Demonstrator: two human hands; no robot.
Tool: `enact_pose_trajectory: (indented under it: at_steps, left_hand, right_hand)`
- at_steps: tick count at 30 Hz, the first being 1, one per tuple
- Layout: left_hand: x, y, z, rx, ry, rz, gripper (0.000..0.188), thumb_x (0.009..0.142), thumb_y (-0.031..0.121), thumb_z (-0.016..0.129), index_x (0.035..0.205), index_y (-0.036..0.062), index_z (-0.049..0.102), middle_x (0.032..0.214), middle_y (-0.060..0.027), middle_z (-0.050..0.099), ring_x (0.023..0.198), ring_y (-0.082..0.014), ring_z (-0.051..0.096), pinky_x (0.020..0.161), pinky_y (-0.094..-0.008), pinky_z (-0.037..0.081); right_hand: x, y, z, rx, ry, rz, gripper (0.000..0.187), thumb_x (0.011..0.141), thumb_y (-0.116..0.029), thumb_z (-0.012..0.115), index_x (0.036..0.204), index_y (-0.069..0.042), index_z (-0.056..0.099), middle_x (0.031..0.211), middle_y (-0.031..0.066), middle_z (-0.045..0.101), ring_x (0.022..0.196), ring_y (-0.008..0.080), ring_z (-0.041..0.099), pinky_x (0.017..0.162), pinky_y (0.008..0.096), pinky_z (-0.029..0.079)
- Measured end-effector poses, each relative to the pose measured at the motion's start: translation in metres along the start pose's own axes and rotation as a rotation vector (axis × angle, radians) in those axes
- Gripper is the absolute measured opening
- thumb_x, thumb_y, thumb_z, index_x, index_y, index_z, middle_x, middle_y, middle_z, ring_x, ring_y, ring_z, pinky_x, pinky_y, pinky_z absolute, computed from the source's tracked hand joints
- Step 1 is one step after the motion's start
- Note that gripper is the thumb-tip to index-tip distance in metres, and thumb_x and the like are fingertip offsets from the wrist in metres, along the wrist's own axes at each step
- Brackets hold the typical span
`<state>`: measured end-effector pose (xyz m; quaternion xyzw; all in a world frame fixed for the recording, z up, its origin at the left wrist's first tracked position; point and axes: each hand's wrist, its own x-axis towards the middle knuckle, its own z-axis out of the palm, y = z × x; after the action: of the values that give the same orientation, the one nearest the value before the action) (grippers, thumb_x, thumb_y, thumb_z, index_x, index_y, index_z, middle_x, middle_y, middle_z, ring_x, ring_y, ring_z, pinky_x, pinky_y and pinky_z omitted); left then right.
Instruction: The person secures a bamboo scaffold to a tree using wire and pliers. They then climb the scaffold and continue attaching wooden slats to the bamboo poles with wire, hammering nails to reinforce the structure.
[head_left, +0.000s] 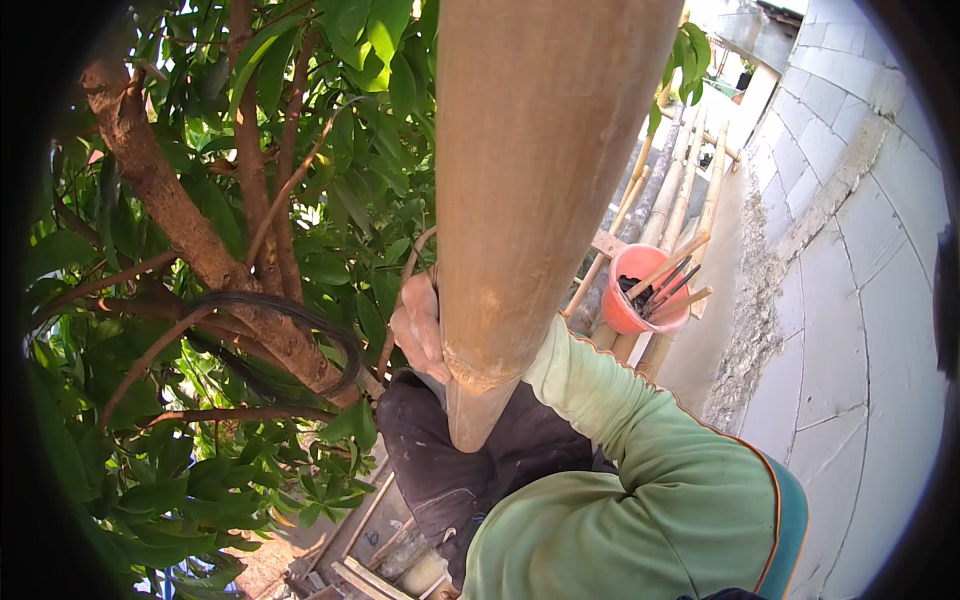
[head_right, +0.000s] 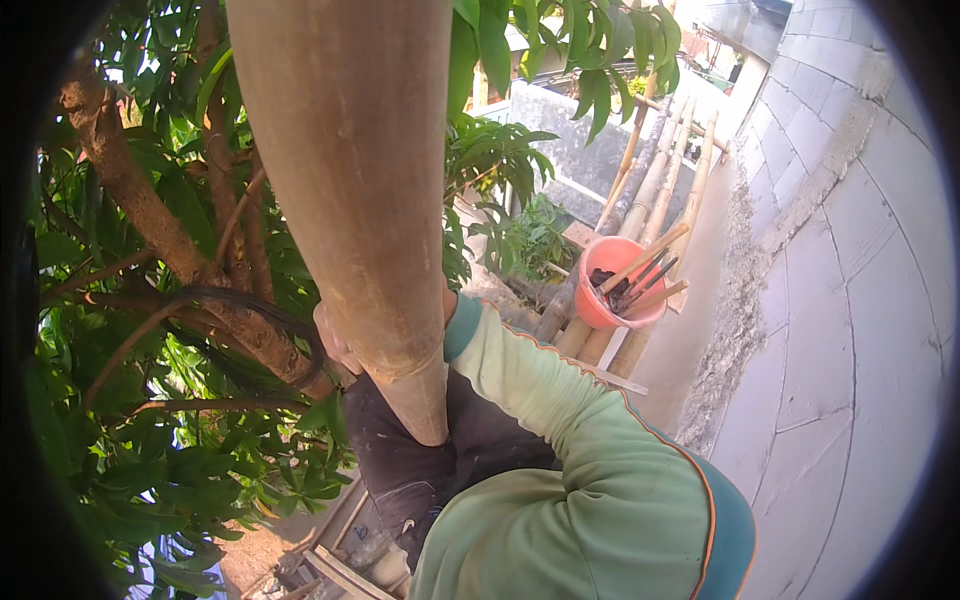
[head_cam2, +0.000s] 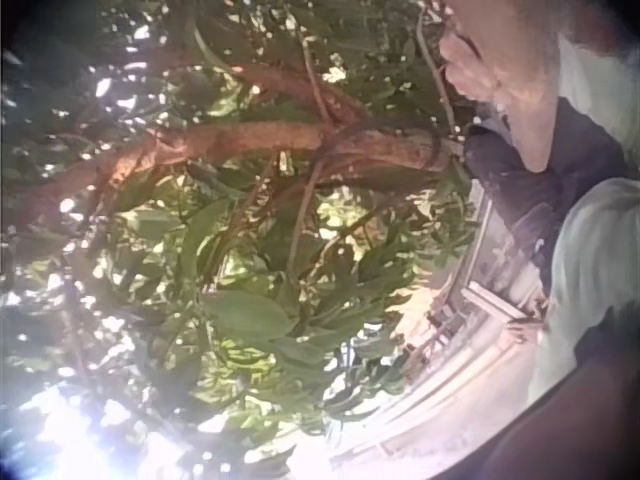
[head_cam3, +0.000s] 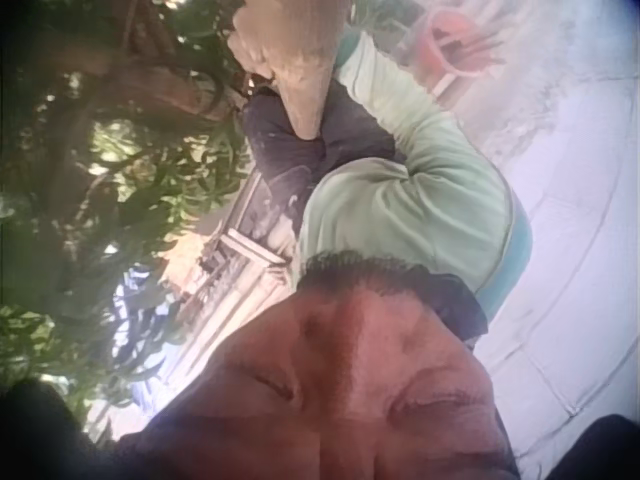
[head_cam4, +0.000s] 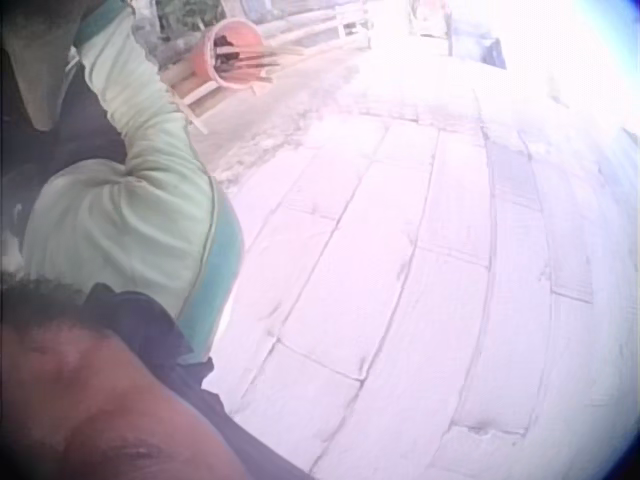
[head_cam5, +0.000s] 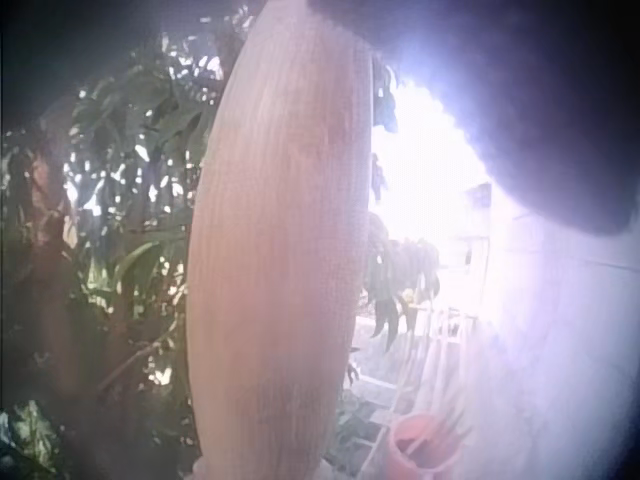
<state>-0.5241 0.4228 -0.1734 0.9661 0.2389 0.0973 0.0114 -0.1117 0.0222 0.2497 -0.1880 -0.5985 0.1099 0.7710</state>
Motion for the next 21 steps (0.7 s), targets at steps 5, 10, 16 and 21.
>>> enact_pose_trajectory:
  at_steps: [5,10,16,21]
  left_hand:
    - [-0.007,0.014,-0.054,-0.122,-0.308,-0.357,0.092,0.095,0.04,0.064,0.163,0.0011,0.016,0.166,-0.0297,0.017,0.149,-0.0485,0.027,0.121,-0.0578,0.026]
    - [-0.014,-0.016,-0.02,-0.076,-0.181,-0.219,0.07,0.094,0.034,0.068,0.157,0.0314,0.038,0.16,-0.0242,0.03,0.141,-0.044,0.042,0.108,-0.0579,0.04]
    - [-0.034,-0.018,-0.047,-0.091,-0.184,-0.322,0.074,0.088,0.032,0.075,0.154,0.0387,0.043,0.159,-0.0172,0.035,0.138,-0.0384,0.048,0.105,-0.0552,0.044]
    - [-0.026,-0.016,-0.034,-0.151,-0.155,-0.38,0.071,0.09,0.033,0.074,0.153,0.0402,0.043,0.158,-0.0159,0.036,0.134,-0.0399,0.053,0.106,-0.0564,0.043]
  right_hand:
    - [0.0,-0.019,0.03,-0.22,0.282,0.341,0.024,0.101,-0.028,0.062,0.089,-0.007,0.064,0.078,0.0106,0.067,0.06,0.0152,0.051,0.059,0.0293,0.036]
    - [-0.024,-0.06,-0.02,-0.121,0.119,0.501,0.007,0.093,-0.018,0.074,0.088,-0.016,0.07,0.081,-0.0029,0.072,0.067,0.0084,0.049,0.059,0.0258,0.037]
    - [-0.024,-0.077,-0.062,0.043,-0.068,0.702,0.006,0.089,-0.022,0.079,0.091,-0.022,0.073,0.09,-0.0096,0.074,0.077,0.0079,0.052,0.068,0.0253,0.037]
    - [-0.035,-0.107,-0.048,-0.222,0.126,0.709,0.016,0.085,-0.027,0.083,0.088,-0.024,0.068,0.087,-0.0109,0.069,0.078,0.0076,0.052,0.07,0.0268,0.036]
